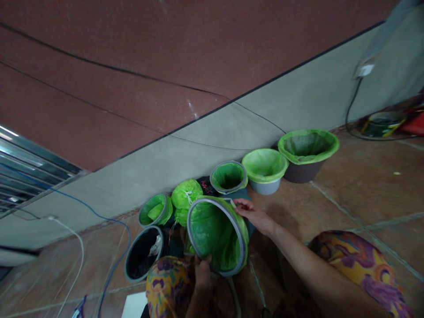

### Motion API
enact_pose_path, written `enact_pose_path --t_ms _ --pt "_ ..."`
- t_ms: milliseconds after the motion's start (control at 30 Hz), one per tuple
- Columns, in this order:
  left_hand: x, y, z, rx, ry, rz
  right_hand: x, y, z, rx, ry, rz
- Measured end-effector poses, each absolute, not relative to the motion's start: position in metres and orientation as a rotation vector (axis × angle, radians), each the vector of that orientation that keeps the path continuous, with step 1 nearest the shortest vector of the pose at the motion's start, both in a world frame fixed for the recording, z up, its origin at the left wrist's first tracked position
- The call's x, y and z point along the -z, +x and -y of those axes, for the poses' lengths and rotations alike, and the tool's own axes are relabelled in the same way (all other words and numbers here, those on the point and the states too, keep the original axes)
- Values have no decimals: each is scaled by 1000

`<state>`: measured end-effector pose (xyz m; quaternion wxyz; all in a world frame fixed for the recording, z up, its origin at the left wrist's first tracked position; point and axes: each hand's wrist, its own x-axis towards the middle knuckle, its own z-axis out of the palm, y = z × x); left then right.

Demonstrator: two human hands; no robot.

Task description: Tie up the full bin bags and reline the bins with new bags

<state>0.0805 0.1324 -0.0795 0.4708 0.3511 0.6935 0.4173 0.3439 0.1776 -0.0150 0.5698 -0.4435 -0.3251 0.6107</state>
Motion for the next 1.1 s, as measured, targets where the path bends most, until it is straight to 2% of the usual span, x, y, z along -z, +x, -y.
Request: enact_pose_path --t_ms 133,267,767,1100 --pt "62 83 -134 -1112 639 -1561 2 357 -172 -1513 -935 820" --pt "42 76 -140 -1198 676 -1523 -10 368 -166 -1592 -876 888" --pt "13 49 -167 -1251 1286 -1644 -11 369 -174 -1376 -982 891" --pt "-7 72 -159 -1036 1686 -1879 -26 370 -169 -1395 -949 1222"
